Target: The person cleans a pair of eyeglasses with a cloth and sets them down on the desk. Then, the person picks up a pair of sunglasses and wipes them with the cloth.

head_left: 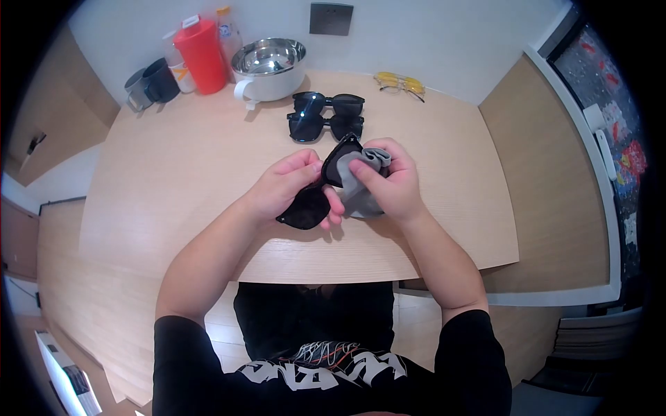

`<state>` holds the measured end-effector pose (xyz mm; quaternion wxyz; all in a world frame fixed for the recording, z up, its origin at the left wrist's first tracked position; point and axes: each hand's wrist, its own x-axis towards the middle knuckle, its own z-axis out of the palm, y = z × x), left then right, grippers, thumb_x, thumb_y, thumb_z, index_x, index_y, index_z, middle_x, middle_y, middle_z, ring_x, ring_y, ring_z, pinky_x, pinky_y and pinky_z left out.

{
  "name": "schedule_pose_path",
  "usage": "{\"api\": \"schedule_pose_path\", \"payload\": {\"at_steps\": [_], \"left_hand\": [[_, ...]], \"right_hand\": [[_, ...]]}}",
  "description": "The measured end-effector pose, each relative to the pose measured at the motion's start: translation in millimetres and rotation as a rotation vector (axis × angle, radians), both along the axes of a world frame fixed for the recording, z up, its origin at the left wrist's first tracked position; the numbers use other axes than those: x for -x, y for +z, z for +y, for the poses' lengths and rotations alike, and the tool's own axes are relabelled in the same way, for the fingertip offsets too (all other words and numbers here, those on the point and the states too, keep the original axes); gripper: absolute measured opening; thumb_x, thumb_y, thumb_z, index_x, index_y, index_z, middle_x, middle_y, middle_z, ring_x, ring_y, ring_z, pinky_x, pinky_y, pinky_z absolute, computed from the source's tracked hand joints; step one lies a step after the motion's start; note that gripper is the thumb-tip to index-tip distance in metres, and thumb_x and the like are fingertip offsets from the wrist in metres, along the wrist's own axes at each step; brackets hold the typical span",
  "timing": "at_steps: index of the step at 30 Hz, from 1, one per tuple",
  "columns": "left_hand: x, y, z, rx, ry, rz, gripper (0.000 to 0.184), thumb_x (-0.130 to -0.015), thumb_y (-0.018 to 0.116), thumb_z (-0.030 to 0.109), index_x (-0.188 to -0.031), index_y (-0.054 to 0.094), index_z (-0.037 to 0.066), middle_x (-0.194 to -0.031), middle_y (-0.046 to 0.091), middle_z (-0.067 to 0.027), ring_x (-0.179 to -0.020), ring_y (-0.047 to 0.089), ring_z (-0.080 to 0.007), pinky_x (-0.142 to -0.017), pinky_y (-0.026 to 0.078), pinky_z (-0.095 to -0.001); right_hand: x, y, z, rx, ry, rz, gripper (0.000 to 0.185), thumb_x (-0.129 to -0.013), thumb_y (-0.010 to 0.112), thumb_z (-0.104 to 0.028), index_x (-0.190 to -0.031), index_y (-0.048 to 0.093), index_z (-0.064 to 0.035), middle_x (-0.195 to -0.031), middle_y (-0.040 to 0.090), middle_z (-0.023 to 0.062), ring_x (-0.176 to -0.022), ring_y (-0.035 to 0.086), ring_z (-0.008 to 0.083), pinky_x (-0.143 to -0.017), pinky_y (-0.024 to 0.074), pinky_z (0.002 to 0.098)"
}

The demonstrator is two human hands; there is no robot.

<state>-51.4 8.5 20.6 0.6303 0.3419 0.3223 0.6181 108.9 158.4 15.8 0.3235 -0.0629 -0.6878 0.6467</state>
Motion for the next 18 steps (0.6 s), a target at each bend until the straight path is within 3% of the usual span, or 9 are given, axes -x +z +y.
{"api": "schedule_pose_path", "payload": {"at_steps": [7,18], "left_hand": [[0.8,-1.3,0.3,0.051,0.030,0.053,0.016,-0.105,0.039,0.023,-0.099,0.040,0.009,-0.087,0.066,-0.0274,-0.075,0.069,-0.0383,-0.065,0.059,-0.0451],[-1.7,-0.4,1.4,0.079,0.044,0.028,0.018,-0.106,0.038,0.023,-0.099,0.041,0.006,-0.086,0.067,-0.0245,-0.074,0.070,-0.0335,-0.062,0.059,-0.0410]], "right_hand": [[-0.5,-0.9,-3.7,-0.039,0.075,-0.097,0.043,-0.081,0.078,-0.005,-0.115,0.051,-0.0051,-0.104,0.064,0.0050,-0.096,0.061,0.0120,-0.084,0.0504,0.0293],[-0.4,-0.7,-8.8,-0.049,0.060,-0.102,0.049,-0.078,0.082,-0.008,-0.116,0.050,-0.0046,-0.103,0.066,0.0051,-0.095,0.062,0.0126,-0.084,0.0510,0.0307]]}}
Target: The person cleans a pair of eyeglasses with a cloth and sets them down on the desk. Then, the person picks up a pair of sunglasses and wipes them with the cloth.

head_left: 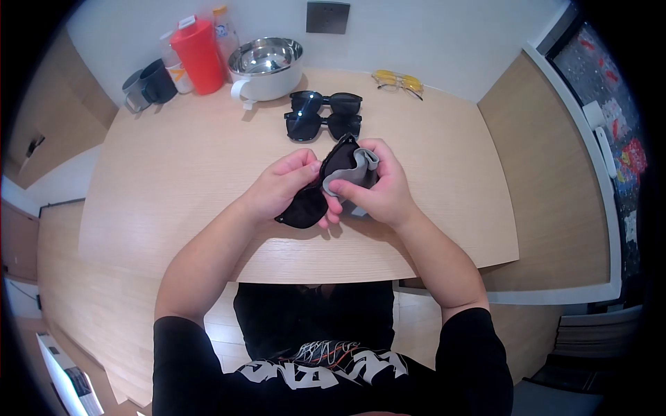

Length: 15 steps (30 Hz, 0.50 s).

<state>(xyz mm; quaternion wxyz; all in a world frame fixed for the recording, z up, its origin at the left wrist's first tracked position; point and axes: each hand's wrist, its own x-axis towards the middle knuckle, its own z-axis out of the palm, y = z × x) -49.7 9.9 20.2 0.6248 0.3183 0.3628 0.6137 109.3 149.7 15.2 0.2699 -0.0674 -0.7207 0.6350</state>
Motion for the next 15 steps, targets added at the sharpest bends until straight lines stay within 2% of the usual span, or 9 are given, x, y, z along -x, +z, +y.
{"api": "schedule_pose_path", "payload": {"at_steps": [15], "left_hand": [[0.9,-3.9,1.3,-0.011,-0.002,0.034,0.019,-0.106,0.038,0.024,-0.099,0.040,0.006,-0.086,0.067,-0.0247,-0.073,0.070,-0.0329,-0.062,0.059,-0.0400]], "right_hand": [[1.4,1.0,1.4,-0.129,-0.091,0.003,0.050,-0.076,0.085,-0.014,-0.112,0.052,-0.0040,-0.099,0.066,0.0065,-0.091,0.063,0.0132,-0.080,0.0517,0.0296]]}}
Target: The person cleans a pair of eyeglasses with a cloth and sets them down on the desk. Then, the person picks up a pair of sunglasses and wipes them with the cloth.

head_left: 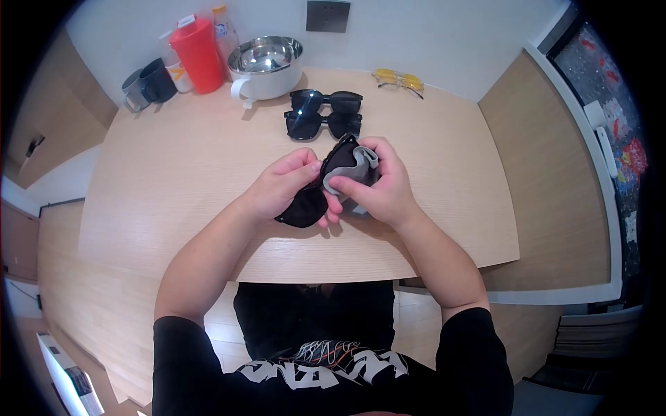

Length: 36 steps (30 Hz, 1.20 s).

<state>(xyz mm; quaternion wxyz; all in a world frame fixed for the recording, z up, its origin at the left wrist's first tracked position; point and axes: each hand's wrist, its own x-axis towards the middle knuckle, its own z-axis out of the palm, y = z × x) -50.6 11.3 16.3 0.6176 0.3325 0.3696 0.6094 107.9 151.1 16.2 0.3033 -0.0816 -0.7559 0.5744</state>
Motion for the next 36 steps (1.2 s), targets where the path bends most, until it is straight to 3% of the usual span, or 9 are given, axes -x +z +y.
{"api": "schedule_pose_path", "payload": {"at_steps": [10,16,22,25,28,35,36], "left_hand": [[0,1,0,0.007,-0.049,0.023,0.018,-0.106,0.038,0.023,-0.101,0.040,0.007,-0.085,0.067,-0.0247,-0.072,0.069,-0.0307,-0.064,0.058,-0.0393],[-2,-2,0,0.021,-0.094,0.007,0.015,-0.106,0.038,0.022,-0.100,0.040,0.008,-0.084,0.067,-0.0246,-0.071,0.068,-0.0303,-0.063,0.058,-0.0397],[-5,-4,0,0.027,-0.077,-0.012,0.015,-0.106,0.037,0.021,-0.100,0.039,0.008,-0.083,0.067,-0.0244,-0.071,0.068,-0.0307,-0.063,0.058,-0.0402],[-4,-2,1,0.061,-0.064,-0.001,0.015,-0.106,0.037,0.021,-0.099,0.039,0.008,-0.083,0.066,-0.0244,-0.070,0.068,-0.0308,-0.063,0.058,-0.0399],[-5,-2,1,0.081,-0.059,0.016,0.015,-0.106,0.037,0.021,-0.099,0.038,0.008,-0.083,0.067,-0.0244,-0.071,0.068,-0.0307,-0.063,0.058,-0.0398],[-5,-1,1,0.043,-0.077,0.008,0.016,-0.107,0.036,0.022,-0.098,0.038,0.008,-0.084,0.067,-0.0248,-0.072,0.068,-0.0308,-0.064,0.058,-0.0402],[-5,-1,1,0.033,-0.080,0.005,0.016,-0.107,0.037,0.022,-0.099,0.039,0.008,-0.084,0.067,-0.0248,-0.072,0.068,-0.0310,-0.064,0.058,-0.0402]], "right_hand": [[-2,3,6,-0.090,-0.152,0.027,0.047,-0.076,0.084,-0.015,-0.110,0.054,-0.0031,-0.094,0.064,0.0067,-0.086,0.062,0.0125,-0.076,0.0518,0.0280],[0,3,7,0.059,-0.223,0.096,0.042,-0.080,0.082,-0.014,-0.108,0.053,-0.0025,-0.090,0.061,0.0033,-0.082,0.059,0.0099,-0.073,0.0511,0.0257],[2,1,2,0.173,-0.069,0.029,0.050,-0.078,0.083,-0.014,-0.114,0.049,-0.0023,-0.099,0.060,0.0061,-0.089,0.059,0.0116,-0.077,0.0505,0.0277],[2,-2,-6,-0.001,-0.087,-0.052,0.055,-0.077,0.083,-0.016,-0.117,0.047,-0.0019,-0.102,0.059,0.0081,-0.092,0.058,0.0126,-0.079,0.0504,0.0291],[1,4,-8,0.006,-0.105,-0.046,0.055,-0.077,0.083,-0.018,-0.116,0.048,-0.0021,-0.099,0.060,0.0074,-0.090,0.059,0.0128,-0.078,0.0503,0.0291],[2,5,4,0.229,-0.137,0.025,0.017,-0.092,0.069,-0.015,-0.096,0.059,-0.0027,-0.089,0.062,0.0025,-0.083,0.057,0.0081,-0.072,0.0483,0.0253],[1,5,5,0.234,-0.121,0.029,0.019,-0.091,0.071,-0.015,-0.097,0.059,-0.0029,-0.090,0.063,0.0026,-0.083,0.057,0.0084,-0.072,0.0484,0.0255]]}}
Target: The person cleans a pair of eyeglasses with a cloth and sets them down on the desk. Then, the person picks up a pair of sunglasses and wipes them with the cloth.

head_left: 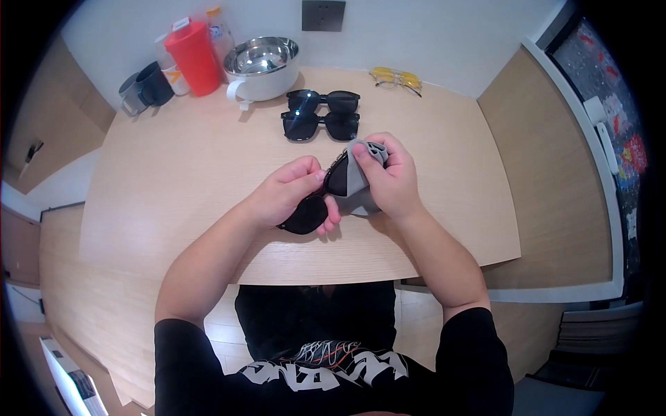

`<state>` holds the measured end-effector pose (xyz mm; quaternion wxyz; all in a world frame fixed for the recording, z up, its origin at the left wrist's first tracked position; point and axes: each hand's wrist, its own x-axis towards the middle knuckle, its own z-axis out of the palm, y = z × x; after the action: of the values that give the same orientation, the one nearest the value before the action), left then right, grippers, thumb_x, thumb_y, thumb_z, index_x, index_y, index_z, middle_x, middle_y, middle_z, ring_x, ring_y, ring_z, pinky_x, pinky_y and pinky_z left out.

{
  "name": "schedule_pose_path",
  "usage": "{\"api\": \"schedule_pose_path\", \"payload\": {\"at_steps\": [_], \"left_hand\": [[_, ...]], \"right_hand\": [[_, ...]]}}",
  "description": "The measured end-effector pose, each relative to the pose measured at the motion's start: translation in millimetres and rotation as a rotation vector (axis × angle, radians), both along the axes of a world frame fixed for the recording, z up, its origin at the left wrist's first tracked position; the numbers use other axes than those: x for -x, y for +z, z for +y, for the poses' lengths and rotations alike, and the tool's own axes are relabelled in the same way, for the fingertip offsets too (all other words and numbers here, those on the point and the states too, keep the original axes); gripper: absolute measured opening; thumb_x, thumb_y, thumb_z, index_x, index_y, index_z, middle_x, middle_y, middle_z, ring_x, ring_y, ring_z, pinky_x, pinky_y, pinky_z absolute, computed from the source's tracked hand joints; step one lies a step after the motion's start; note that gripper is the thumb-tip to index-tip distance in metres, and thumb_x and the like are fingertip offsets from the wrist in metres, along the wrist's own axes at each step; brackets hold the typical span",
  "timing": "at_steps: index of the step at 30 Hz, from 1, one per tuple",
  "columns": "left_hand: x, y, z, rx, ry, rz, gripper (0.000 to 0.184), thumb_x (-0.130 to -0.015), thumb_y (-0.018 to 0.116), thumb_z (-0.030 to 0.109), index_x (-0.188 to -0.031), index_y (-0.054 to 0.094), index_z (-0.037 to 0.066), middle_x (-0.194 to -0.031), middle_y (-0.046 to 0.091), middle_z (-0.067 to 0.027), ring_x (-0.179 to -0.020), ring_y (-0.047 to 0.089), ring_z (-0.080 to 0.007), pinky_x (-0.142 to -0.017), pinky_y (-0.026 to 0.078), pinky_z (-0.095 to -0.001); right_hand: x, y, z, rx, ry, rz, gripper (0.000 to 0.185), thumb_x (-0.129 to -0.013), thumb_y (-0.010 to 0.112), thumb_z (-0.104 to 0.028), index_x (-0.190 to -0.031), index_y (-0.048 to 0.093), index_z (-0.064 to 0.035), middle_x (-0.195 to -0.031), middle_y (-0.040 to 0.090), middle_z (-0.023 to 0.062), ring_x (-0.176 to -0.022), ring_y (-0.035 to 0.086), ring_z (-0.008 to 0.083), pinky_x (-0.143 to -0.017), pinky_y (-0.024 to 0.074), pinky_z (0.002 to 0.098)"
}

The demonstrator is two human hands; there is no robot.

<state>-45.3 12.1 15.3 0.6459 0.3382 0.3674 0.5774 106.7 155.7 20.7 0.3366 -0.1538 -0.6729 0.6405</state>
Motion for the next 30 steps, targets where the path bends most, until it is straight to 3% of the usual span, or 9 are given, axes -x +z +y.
{"api": "schedule_pose_path", "payload": {"at_steps": [5,8,14,15,18,24,30], "left_hand": [[2,0,0,-0.010,0.028,-0.031,0.017,-0.106,0.037,0.022,-0.100,0.040,0.006,-0.083,0.066,-0.0250,-0.071,0.068,-0.0321,-0.063,0.058,-0.0405],[2,1,0,0.001,0.050,-0.010,0.018,-0.106,0.037,0.022,-0.100,0.041,0.006,-0.082,0.066,-0.0250,-0.070,0.068,-0.0326,-0.062,0.058,-0.0405],[0,0,1,-0.002,-0.001,-0.048,0.017,-0.106,0.037,0.022,-0.100,0.040,0.007,-0.082,0.066,-0.0252,-0.070,0.068,-0.0323,-0.062,0.058,-0.0402],[1,0,1,0.003,-0.006,-0.045,0.017,-0.106,0.037,0.022,-0.099,0.040,0.007,-0.082,0.066,-0.0252,-0.070,0.068,-0.0322,-0.062,0.058,-0.0402],[1,-2,1,0.009,-0.013,-0.036,0.016,-0.106,0.036,0.022,-0.099,0.039,0.007,-0.082,0.066,-0.0251,-0.070,0.068,-0.0319,-0.062,0.058,-0.0401],[2,-1,1,0.025,0.019,0.028,0.017,-0.106,0.037,0.022,-0.100,0.040,0.006,-0.082,0.066,-0.0245,-0.070,0.068,-0.0312,-0.062,0.058,-0.0399],[1,-4,2,0.011,-0.003,-0.026,0.017,-0.106,0.037,0.022,-0.100,0.040,0.006,-0.082,0.066,-0.0248,-0.069,0.067,-0.0311,-0.062,0.057,-0.0400]], "right_hand": [[1,6,-20,-0.028,0.104,0.040,0.031,-0.083,0.078,-0.015,-0.102,0.057,-0.0035,-0.092,0.064,0.0034,-0.085,0.059,0.0095,-0.074,0.0491,0.0260],[2,2,-17,-0.175,0.041,-0.018,0.040,-0.079,0.082,-0.015,-0.106,0.055,-0.0038,-0.094,0.064,0.0037,-0.085,0.060,0.0101,-0.075,0.0494,0.0266],[1,-1,-5,-0.071,-0.017,-0.047,0.024,-0.087,0.075,-0.019,-0.097,0.062,-0.0016,-0.085,0.065,0.0030,-0.079,0.059,0.0094,-0.071,0.0483,0.0253],[2,-1,-4,-0.077,-0.041,0.000,0.021,-0.091,0.071,-0.021,-0.090,0.063,-0.0010,-0.081,0.064,0.0028,-0.077,0.058,0.0088,-0.069,0.0477,0.0246],[0,2,-3,0.036,0.002,0.004,0.024,-0.087,0.075,-0.020,-0.094,0.062,-0.0015,-0.084,0.064,0.0029,-0.077,0.058,0.0091,-0.070,0.0483,0.0247],[2,3,-14,-0.198,0.040,-0.090,0.042,-0.075,0.085,-0.017,-0.103,0.057,-0.0025,-0.090,0.063,0.0035,-0.081,0.059,0.0106,-0.075,0.0498,0.0265],[0,-7,4,-0.107,0.037,-0.111,0.030,-0.082,0.079,-0.018,-0.098,0.060,-0.0012,-0.085,0.063,0.0028,-0.079,0.059,0.0095,-0.071,0.0487,0.0260]]}}
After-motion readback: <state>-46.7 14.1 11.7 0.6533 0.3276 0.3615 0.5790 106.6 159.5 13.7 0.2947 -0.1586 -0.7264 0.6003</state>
